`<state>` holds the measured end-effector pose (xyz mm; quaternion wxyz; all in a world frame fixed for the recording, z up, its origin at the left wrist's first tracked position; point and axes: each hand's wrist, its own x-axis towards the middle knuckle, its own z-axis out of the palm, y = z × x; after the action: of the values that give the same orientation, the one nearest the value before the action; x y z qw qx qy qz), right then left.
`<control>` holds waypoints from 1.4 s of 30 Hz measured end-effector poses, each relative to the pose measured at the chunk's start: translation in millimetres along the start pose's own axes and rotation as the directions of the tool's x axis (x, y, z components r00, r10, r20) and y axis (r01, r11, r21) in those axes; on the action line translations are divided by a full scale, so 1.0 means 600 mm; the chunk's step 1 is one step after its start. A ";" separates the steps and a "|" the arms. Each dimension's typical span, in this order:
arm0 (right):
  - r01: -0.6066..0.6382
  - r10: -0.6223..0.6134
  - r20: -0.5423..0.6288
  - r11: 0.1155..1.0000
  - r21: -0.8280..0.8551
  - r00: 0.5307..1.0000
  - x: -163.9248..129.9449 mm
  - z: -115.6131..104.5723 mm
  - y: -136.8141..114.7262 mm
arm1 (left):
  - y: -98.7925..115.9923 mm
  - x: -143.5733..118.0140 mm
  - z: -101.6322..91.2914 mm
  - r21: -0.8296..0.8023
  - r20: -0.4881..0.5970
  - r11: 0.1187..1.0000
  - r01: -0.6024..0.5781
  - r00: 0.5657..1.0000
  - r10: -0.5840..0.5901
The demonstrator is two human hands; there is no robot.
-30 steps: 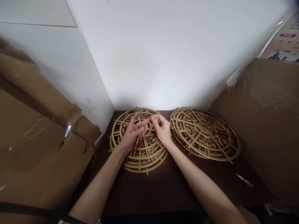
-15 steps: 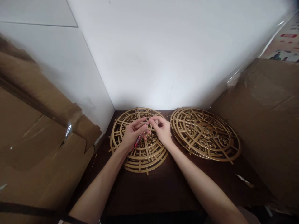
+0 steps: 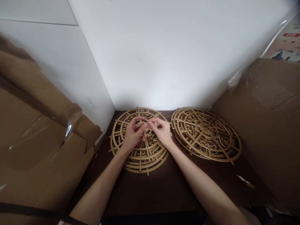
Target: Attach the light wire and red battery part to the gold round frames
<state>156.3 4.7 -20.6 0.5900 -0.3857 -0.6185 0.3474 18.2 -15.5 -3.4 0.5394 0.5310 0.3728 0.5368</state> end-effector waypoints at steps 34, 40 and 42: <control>-0.011 0.009 0.026 0.996 0.084 1.000 -0.005 0.000 -0.004 | -0.007 0.001 0.001 -0.007 0.028 0.998 -0.062 0.998 0.062; -0.017 0.014 0.034 0.996 0.083 0.999 -0.004 -0.001 -0.004 | -0.007 0.001 0.001 -0.002 0.042 0.997 -0.076 0.996 0.076; -0.012 0.009 0.035 0.996 0.089 0.999 -0.004 -0.001 -0.004 | -0.007 0.001 0.000 0.000 0.046 0.997 -0.079 0.996 0.079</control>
<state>156.6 1.5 -19.3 0.5940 -0.3560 -0.6103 0.3846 19.2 -14.3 -7.5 0.5258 0.5580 0.3395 0.5449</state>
